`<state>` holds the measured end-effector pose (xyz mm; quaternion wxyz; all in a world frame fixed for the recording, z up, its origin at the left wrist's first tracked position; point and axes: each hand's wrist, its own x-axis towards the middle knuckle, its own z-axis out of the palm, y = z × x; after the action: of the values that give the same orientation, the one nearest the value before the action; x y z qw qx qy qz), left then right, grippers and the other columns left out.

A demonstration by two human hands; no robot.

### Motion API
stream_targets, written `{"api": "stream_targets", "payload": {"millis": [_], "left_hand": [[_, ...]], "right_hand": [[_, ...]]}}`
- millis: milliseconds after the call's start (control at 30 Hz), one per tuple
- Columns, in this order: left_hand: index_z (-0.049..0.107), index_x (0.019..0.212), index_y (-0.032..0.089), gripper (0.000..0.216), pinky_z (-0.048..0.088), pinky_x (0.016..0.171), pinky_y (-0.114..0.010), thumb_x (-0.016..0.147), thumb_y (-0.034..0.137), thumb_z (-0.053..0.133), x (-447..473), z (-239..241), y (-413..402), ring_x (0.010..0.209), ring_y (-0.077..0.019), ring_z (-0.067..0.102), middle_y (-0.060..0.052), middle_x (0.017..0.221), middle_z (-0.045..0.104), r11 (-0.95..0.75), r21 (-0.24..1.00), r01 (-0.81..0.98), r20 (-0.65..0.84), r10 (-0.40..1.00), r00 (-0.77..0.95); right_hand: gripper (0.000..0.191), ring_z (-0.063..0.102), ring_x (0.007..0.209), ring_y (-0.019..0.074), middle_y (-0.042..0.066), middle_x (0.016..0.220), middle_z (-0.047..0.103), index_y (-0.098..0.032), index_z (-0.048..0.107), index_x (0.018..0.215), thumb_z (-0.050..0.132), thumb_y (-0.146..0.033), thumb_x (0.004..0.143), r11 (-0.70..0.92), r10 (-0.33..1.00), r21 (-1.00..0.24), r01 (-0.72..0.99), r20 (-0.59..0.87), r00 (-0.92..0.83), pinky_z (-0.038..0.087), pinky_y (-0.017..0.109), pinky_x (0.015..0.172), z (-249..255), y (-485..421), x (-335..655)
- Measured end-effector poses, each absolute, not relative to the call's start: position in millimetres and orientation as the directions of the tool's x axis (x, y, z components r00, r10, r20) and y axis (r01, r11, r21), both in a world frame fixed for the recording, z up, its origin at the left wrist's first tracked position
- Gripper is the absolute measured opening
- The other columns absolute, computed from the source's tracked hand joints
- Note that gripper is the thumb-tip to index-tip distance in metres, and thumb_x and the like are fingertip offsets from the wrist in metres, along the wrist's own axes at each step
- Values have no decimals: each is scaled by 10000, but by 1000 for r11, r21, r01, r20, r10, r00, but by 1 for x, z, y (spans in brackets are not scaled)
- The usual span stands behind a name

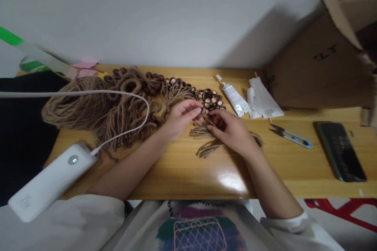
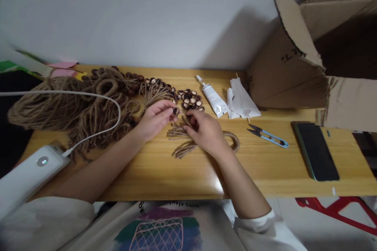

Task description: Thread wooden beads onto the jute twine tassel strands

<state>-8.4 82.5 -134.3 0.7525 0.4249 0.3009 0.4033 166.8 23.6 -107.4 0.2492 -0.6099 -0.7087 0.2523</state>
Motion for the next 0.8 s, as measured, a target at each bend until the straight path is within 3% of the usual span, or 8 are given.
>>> {"api": "stream_targets", "payload": {"millis": [133, 300, 567, 667, 800], "left_hand": [[590, 877, 183, 252, 467, 653, -239, 723, 317, 737, -10, -135, 85, 650, -77, 592, -5, 796, 667, 384, 833, -399, -174, 865, 470], [591, 858, 180, 262, 466, 653, -230, 702, 316, 753, -10, -134, 86, 650, -72, 586, -4, 782, 664, 402, 813, -420, -189, 866, 462], [600, 871, 181, 243, 473, 687, -238, 722, 309, 743, -10, -135, 85, 677, -75, 596, -2, 785, 667, 423, 805, -415, -200, 853, 482], [614, 858, 172, 285, 481, 692, -244, 682, 322, 780, -11, -135, 86, 674, -86, 616, -7, 774, 681, 436, 789, -433, -187, 842, 506], [624, 847, 150, 332, 487, 667, -248, 637, 322, 815, -12, -134, 87, 653, -101, 636, -17, 780, 697, 470, 773, -426, -192, 813, 549]], "right_hand": [[266, 587, 646, 173, 31, 752, 662, -173, 623, 1037, 615, -184, 772, 120, 992, -650, 750, 60, -107, 435, 274, 600, -110, 22, 162], [227, 641, 736, 191, 75, 851, 706, -156, 655, 1017, 566, -205, 814, 94, 994, -739, 668, 104, -25, 483, 308, 680, -113, 21, 162], [212, 644, 667, 142, 22, 726, 683, -164, 671, 957, 628, -284, 787, -17, 990, -971, 240, 17, 139, 521, 269, 648, -110, 21, 169], [204, 647, 654, 132, 21, 705, 691, -170, 673, 920, 662, -312, 775, -56, 990, -996, 65, -47, 135, 526, 260, 642, -109, 22, 169], [230, 637, 622, 119, 26, 707, 700, -172, 683, 869, 722, -351, 730, -118, 984, -993, -26, -120, 133, 514, 237, 600, -107, 22, 169]]}}
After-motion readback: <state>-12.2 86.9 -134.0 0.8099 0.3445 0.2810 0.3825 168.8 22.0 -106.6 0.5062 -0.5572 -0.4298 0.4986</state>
